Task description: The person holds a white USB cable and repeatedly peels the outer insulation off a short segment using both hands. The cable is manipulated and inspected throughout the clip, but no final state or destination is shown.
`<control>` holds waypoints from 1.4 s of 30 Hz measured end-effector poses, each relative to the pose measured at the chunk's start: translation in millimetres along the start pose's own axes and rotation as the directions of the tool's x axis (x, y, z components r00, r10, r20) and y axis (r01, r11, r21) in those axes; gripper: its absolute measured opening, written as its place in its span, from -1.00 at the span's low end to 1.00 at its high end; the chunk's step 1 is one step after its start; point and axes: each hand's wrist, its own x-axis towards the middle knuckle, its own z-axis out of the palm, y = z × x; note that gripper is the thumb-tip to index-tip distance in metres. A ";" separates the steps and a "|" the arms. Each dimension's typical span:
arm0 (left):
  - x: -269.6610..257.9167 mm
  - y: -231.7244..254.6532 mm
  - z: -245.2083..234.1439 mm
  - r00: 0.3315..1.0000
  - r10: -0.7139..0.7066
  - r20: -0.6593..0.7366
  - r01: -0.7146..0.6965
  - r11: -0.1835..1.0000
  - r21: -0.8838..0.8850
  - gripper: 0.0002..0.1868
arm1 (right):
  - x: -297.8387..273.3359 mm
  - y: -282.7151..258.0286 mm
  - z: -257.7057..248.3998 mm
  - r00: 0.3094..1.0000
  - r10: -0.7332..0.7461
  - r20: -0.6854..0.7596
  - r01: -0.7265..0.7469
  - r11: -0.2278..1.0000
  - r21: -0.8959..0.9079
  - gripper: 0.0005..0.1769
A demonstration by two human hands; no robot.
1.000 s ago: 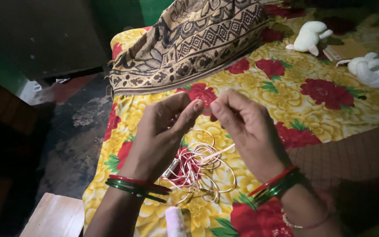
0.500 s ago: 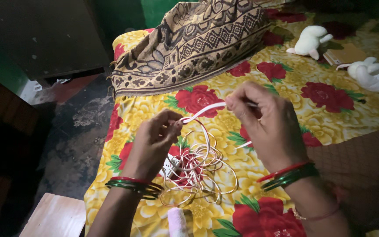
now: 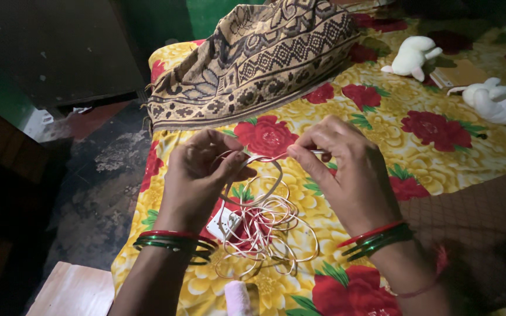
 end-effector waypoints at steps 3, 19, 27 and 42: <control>-2.9 4.3 2.2 0.995 -0.065 -0.073 0.063 0.997 -0.034 -0.90 | 0.2 1.0 -0.1 1.000 0.007 0.004 -0.008 0.996 0.087 -0.80; -1.0 9.5 16.0 0.997 0.074 -0.038 -0.068 0.987 0.143 -0.84 | -9.6 2.5 3.8 0.999 -0.041 -0.010 0.042 0.995 0.094 -0.82; -0.5 13.8 17.2 0.967 -0.147 0.209 0.103 0.973 0.208 -0.74 | -11.9 -6.8 2.4 0.985 -0.171 -0.036 0.174 0.981 0.084 -0.90; -0.9 -2.8 9.2 0.951 -0.144 0.273 0.137 0.990 0.044 -0.69 | -6.7 0.8 -8.8 0.963 -0.269 0.028 0.257 0.942 0.218 -0.88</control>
